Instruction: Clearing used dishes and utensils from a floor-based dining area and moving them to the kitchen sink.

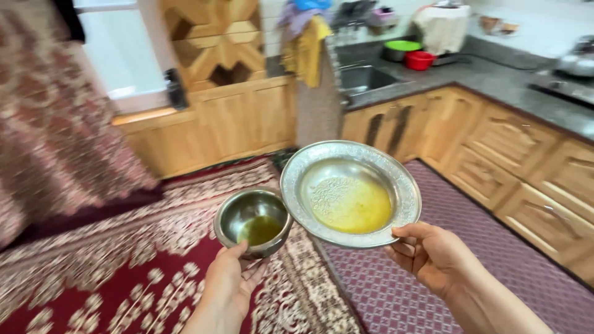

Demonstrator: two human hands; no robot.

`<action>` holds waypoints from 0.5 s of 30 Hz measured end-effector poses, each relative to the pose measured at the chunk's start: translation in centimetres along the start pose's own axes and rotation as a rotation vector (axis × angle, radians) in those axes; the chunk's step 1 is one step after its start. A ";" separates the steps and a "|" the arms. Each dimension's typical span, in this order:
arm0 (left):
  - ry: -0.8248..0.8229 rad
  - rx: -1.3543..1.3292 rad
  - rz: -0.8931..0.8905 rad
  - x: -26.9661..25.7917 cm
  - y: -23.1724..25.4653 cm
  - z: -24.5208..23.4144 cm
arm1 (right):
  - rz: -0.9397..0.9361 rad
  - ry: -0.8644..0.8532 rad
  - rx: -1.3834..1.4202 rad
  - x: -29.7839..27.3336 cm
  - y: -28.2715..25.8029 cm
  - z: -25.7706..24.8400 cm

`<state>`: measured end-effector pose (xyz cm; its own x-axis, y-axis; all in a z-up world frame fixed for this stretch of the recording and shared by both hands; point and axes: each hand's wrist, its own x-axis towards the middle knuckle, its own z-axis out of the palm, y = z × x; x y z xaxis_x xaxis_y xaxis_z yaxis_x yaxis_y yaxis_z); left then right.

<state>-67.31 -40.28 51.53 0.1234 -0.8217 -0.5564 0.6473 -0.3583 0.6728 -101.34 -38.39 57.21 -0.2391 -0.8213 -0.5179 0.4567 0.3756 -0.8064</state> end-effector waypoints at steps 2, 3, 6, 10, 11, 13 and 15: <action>-0.055 0.033 -0.017 1.9 -1.3 3.5 | -0.014 0.052 0.028 1.4 -1.6 -2.8; -0.062 0.030 -0.025 2.9 -2.0 5.2 | -0.019 0.072 0.040 2.3 -2.1 -4.3; -0.085 0.046 -0.061 5.7 -3.4 10.9 | -0.040 0.123 0.050 5.8 -5.2 -7.8; -0.103 0.078 -0.085 8.8 -4.5 18.6 | -0.037 0.196 0.043 11.8 -9.6 -12.1; -0.102 0.080 -0.080 9.7 -4.8 20.7 | -0.038 0.191 0.046 13.1 -10.9 -12.7; -0.119 0.119 -0.139 11.4 -4.7 24.6 | -0.032 0.230 0.049 15.6 -13.4 -13.2; -0.141 0.161 -0.113 13.3 -5.3 28.3 | -0.038 0.233 0.057 20.2 -14.9 -16.7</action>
<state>-90.41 -61.84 54.41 -0.0564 -0.8222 -0.5664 0.5213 -0.5081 0.6857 -127.28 -53.38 54.01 -0.4456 -0.7106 -0.5445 0.4897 0.3157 -0.8127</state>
